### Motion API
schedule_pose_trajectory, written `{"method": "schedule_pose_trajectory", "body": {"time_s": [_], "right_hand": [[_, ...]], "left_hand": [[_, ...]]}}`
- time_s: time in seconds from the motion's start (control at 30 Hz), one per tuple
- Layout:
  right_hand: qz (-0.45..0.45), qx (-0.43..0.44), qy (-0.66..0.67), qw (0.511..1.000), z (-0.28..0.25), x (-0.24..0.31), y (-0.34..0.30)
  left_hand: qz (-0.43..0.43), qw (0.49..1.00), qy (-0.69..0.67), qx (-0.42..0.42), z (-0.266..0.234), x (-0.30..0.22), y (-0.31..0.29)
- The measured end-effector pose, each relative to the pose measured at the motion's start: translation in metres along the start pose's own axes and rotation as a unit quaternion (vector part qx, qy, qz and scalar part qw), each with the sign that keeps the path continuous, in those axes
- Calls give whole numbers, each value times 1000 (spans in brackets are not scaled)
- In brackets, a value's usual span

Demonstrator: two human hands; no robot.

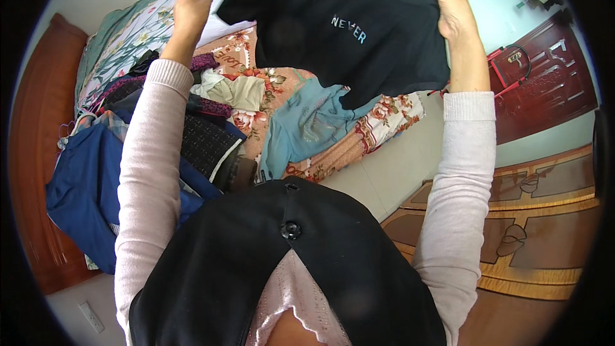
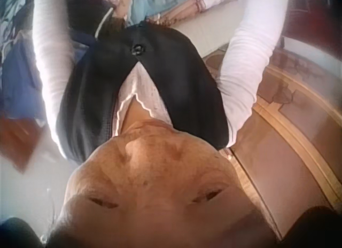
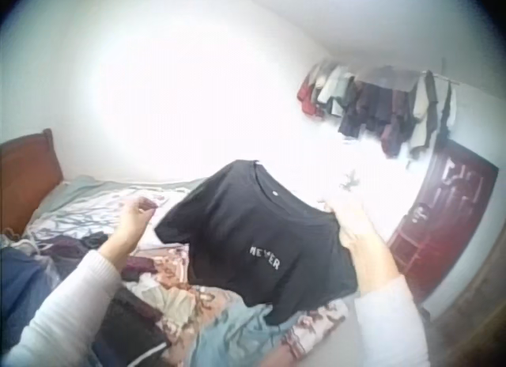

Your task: The person opens a wardrobe, removes several empty hangers, and places them on the bed. They then pick up a black t-shirt, place it on a hanger, and hang it in the wardrobe. Next, they pick up a pair of blue shorts, place them on a hanger, and hang them in the wardrobe.

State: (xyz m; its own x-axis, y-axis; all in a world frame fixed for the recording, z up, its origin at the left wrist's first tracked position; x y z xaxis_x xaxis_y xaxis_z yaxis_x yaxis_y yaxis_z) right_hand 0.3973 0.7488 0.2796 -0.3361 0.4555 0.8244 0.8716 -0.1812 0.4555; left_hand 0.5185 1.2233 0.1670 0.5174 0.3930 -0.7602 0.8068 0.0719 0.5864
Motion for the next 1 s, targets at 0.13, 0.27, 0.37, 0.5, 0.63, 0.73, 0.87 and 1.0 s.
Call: {"method": "schedule_pose_trajectory", "body": {"time_s": [0.13,0.27,0.37,0.5,0.63,0.73,0.87,1.0], "right_hand": [[62,-27,109,992,36,-24,3],[143,2,263,954,106,5,-32],[158,-20,278,947,112,10,-43],[122,-46,242,962,113,19,-47],[43,-39,276,960,113,33,-52],[30,-13,308,951,117,42,-59],[17,-27,311,950,115,50,-65],[7,-67,315,947,110,39,-65]], "left_hand": [[34,991,-117,64,36,-10,-25],[-38,923,-326,202,75,-72,-93],[-35,835,-453,311,76,-125,-129],[36,866,-390,311,62,-144,-138],[-119,835,-487,227,63,-96,-119],[-101,875,-438,181,51,-72,-105],[-94,912,-399,16,27,-38,-110],[-88,912,-401,-12,29,-26,-157]]}}
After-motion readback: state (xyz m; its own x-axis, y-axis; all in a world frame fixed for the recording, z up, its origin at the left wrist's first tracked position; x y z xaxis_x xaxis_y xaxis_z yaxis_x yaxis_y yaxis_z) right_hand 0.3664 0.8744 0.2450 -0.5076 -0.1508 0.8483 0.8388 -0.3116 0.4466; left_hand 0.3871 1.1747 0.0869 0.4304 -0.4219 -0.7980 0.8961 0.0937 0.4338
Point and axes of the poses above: each hand's wrist, its own y-axis towards the middle knuckle, its own z-axis out of the palm, x = y × z, the point moved 10 cm from there along y, towards the middle knuckle, and after that the axes turned 7 degrees about -y, right-handed, at the moved point
